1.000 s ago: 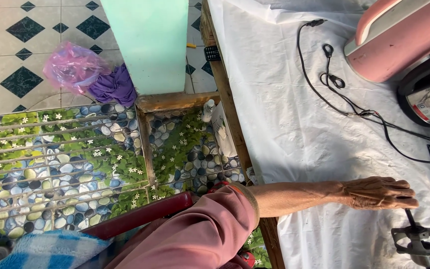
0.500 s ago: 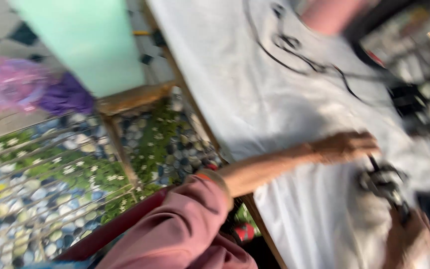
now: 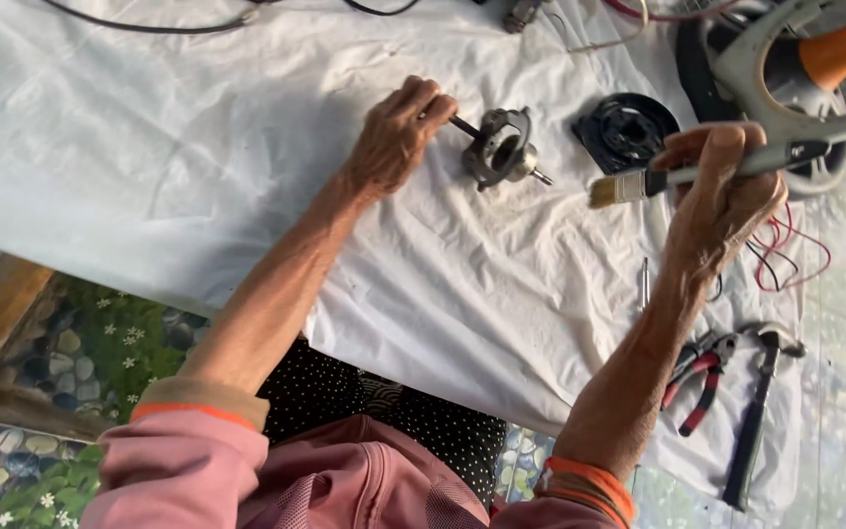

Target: Cleaning and maintaining a motor assembly using a brush on a workspace spread on the floor.

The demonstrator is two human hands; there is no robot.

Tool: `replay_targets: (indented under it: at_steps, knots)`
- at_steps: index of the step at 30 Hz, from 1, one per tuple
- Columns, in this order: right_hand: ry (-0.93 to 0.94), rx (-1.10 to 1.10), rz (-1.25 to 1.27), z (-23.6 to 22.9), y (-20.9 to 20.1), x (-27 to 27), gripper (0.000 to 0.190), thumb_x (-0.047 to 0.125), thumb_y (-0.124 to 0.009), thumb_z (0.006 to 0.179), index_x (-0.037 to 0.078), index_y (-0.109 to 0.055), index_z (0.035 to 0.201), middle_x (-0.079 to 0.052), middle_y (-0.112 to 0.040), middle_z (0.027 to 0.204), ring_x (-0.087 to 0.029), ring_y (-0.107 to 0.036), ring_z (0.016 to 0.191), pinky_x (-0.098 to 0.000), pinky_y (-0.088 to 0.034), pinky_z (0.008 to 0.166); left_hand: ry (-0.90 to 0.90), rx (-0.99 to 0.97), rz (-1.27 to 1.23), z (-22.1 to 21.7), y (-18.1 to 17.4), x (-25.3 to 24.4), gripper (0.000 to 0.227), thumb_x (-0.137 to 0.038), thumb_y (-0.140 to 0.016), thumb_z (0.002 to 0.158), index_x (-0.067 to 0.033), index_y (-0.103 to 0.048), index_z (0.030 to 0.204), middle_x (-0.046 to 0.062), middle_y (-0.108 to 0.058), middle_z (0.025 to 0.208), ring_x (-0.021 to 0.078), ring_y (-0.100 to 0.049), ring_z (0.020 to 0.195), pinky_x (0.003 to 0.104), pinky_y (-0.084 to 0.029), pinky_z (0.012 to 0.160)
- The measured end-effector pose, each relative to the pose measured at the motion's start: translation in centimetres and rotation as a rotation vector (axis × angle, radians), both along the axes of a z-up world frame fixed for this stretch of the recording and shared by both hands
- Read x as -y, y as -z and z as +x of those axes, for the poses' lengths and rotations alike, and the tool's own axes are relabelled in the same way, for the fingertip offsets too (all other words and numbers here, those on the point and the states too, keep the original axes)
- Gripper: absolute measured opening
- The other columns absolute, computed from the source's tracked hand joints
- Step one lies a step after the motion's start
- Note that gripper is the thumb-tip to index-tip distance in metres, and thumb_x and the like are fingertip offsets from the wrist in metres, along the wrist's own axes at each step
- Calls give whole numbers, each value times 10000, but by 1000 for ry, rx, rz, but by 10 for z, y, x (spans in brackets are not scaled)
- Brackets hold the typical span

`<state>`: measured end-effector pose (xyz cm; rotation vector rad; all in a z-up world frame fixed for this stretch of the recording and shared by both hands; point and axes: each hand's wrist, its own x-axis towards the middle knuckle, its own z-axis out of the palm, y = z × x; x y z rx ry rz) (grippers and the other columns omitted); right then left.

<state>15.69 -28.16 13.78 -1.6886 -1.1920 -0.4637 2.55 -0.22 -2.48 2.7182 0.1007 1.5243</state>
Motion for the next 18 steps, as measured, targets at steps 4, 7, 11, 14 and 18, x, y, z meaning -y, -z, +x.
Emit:
replay_targets:
  at_steps: [4,7,11,14,18]
  knots:
    - [-204,-238,171,2,5,-14,506,467,-519,1140,-2,-595,966,-169,-698,895,-188,-656,622,-258,-506,475,25,15,-40,1,5,3,110,47,-582,1063,-55,-550,1035,63,-536,951,186,-527,902,229,-521,513]
    - [-271,-287,216,3,18,-34,397,418,-589,1101,34,-633,1011,-151,-729,980,-189,-708,776,-267,-593,577,63,39,-54,-7,-8,11,205,125,-542,1033,-71,-520,977,36,-474,910,172,-484,879,214,-421,464]
    - [-289,-175,9,2,25,-39,395,302,-526,1166,-49,-639,1022,-198,-745,994,-190,-710,650,-258,-599,519,78,4,-77,-12,-14,15,186,140,-555,1014,-44,-538,1032,76,-491,953,197,-493,903,251,-440,494]
    - [-198,0,62,-5,16,-42,443,318,-472,1185,-54,-620,995,-189,-751,902,-183,-695,572,-241,-553,433,93,34,-75,-14,-20,18,162,99,-601,1030,-53,-546,1035,63,-486,942,192,-477,890,263,-423,530]
    - [-180,-155,99,-7,17,-42,454,362,-525,1140,-41,-627,957,-168,-723,915,-196,-692,636,-266,-583,496,93,31,-53,-17,-23,22,318,229,-529,907,-52,-556,1055,69,-489,974,212,-486,882,286,-414,505]
